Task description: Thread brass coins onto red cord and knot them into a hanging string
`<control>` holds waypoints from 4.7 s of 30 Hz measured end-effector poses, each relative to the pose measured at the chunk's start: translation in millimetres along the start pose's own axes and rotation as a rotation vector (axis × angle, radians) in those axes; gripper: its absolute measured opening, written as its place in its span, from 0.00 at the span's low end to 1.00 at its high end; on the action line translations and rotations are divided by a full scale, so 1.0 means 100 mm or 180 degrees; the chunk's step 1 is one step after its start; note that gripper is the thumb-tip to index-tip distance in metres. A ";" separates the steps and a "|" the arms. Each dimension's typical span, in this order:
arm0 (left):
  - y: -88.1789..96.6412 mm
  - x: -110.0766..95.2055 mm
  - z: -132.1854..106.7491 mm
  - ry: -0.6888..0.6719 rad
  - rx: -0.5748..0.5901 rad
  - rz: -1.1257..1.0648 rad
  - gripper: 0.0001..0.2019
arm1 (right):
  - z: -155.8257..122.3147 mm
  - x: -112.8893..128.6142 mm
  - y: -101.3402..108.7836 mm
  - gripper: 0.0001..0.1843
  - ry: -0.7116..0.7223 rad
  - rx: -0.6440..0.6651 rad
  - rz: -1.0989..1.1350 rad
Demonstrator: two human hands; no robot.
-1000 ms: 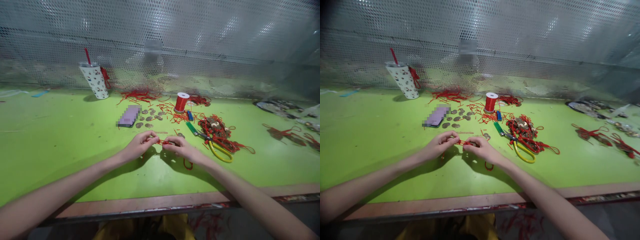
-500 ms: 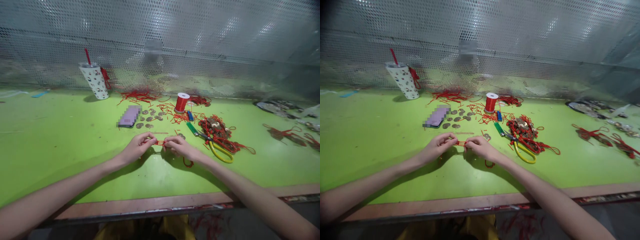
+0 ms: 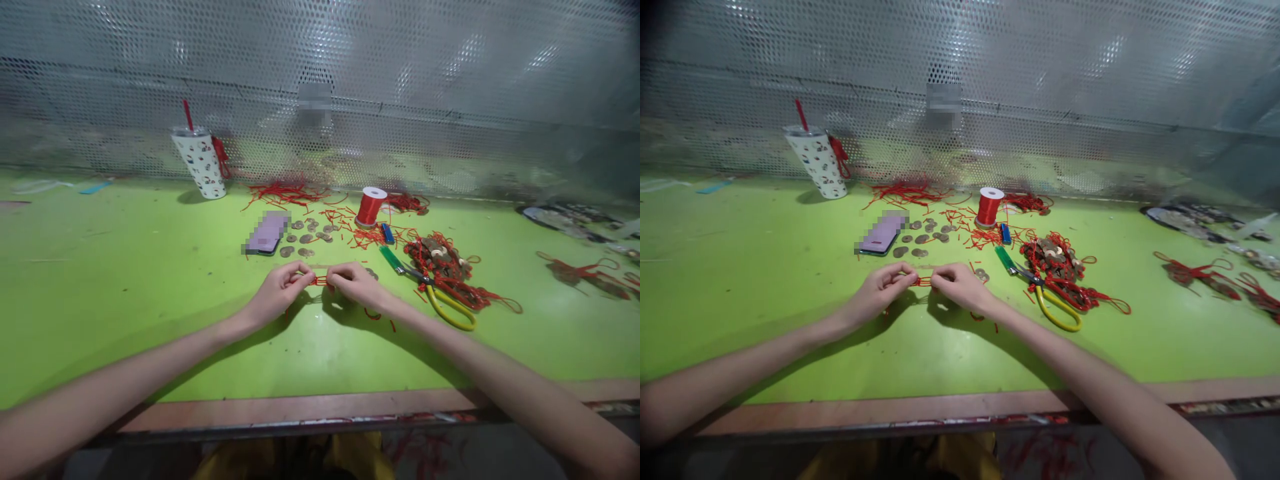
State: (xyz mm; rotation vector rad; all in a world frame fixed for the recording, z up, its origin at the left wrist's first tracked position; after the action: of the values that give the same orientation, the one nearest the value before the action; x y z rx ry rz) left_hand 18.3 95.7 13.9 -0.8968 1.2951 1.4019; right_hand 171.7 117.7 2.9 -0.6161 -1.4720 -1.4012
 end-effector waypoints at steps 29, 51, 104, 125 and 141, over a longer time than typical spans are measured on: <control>-0.13 0.09 -0.04 0.0213 0.0173 -0.0012 0.16 | -0.12 0.03 0.02 0.08 0.0239 -0.0501 -0.0003; -0.08 0.02 -0.05 0.0134 0.0054 0.0030 0.14 | -0.10 -0.04 0.02 0.18 -0.0125 -0.0038 0.0629; -0.07 0.08 0.00 0.0411 0.0058 -0.0215 0.18 | -0.14 0.05 0.01 0.13 0.0416 -0.0243 0.0189; -0.13 0.10 -0.02 0.0312 0.0381 -0.0177 0.15 | -0.10 -0.05 -0.03 0.15 -0.0399 -0.0044 0.0932; -0.06 0.12 0.01 0.0436 0.0183 -0.0064 0.19 | -0.09 -0.08 0.02 0.24 -0.0463 0.0399 0.1234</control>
State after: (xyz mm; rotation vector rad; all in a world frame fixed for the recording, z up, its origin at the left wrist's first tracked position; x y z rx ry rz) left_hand 21.2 98.8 1.5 -0.9783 1.4181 1.2997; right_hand 179.0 111.6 -4.6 -0.8845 -1.4467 -0.9741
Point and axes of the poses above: each hand's wrist, its own z-axis towards the middle knuckle, its own y-axis out of the back of the hand, x = y × z, the point moved 6 cm from there along z, towards the middle knuckle, and after that the axes turned 13 degrees about -x, right-handed, at the moved point
